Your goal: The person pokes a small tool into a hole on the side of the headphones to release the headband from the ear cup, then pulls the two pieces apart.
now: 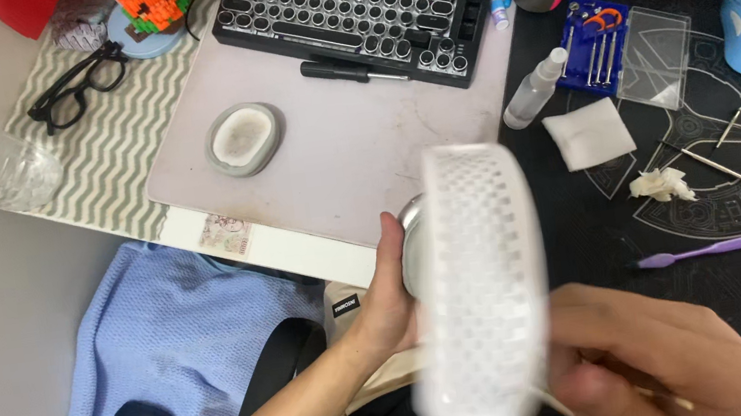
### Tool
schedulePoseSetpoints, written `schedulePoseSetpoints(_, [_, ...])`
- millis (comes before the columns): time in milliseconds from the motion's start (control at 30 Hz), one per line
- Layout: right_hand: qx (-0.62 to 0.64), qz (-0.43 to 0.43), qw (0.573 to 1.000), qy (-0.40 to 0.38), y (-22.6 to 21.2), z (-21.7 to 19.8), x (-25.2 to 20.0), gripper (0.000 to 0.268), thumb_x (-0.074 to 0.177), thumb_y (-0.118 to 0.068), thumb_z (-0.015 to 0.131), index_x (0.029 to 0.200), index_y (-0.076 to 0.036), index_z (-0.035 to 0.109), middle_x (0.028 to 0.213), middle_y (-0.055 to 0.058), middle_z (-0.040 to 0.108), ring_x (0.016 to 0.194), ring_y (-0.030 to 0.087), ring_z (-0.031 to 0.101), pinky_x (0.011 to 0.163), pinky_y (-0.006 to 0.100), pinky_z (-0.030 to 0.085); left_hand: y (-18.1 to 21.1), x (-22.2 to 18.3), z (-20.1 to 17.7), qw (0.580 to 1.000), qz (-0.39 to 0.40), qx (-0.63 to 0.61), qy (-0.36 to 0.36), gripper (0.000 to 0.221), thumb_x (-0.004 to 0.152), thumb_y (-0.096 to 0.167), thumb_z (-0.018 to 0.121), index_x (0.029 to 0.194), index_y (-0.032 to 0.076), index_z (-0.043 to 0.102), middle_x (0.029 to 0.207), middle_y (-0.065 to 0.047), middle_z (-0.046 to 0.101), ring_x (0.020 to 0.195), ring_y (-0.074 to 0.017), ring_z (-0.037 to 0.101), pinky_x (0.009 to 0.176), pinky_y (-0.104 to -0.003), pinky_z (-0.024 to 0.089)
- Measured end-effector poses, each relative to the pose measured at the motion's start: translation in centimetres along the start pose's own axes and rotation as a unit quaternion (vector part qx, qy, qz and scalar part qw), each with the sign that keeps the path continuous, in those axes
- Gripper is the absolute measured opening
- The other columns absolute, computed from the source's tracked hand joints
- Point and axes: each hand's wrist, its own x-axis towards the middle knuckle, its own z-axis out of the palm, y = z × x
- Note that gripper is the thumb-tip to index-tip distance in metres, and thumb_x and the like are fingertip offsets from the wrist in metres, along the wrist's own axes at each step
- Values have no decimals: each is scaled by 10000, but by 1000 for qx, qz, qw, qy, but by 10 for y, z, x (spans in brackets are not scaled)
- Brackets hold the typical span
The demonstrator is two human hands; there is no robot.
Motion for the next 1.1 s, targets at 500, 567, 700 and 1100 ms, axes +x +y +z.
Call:
schedulePoseSetpoints(500, [-428, -225, 875, 3, 45, 19, 52, 903, 868, -794, 628, 1492, -155, 491, 1375, 167, 511, 1121, 316, 583, 925, 451, 475, 3, -18, 52, 995, 77, -12, -57, 798, 1028, 637, 376, 1538, 26, 431, 1370, -198, 597, 1310, -306, 563, 1152, -422, 424])
schedulePoseSetpoints(567, [-454, -236, 859, 14, 49, 24, 54, 826, 915, -775, 570, 1486, -180, 530, 1297, 140, 542, 1051, 293, 588, 888, 438, 481, 2, -19, 53, 996, 70, -21, -52, 855, 1015, 686, 348, 1537, 13, 421, 1430, -208, 563, 1373, -315, 526, 1218, -437, 381])
schedulePoseSetpoints(700, [-453, -271, 845, 81, 57, 35, 56, 832, 930, -825, 534, 1418, -154, 595, 1230, 127, 541, 929, 275, 604, 818, 426, 487, 5, -20, 57, 998, 68, 6, -5, 882, 979, 730, 270, 1563, 85, 417, 1532, -172, 488, 1450, -331, 448, 1255, -475, 316])
schedulePoseSetpoints(1100, [-420, -311, 851, 52, 66, 28, 62, 793, 900, -773, 721, 1353, -133, 598, 1270, 118, 508, 1031, 272, 602, 839, 422, 514, 1, -22, 48, 996, 86, 7, -37, 795, 1046, 642, 332, 1564, 48, 433, 1378, -140, 586, 1283, -285, 567, 1055, -396, 458])
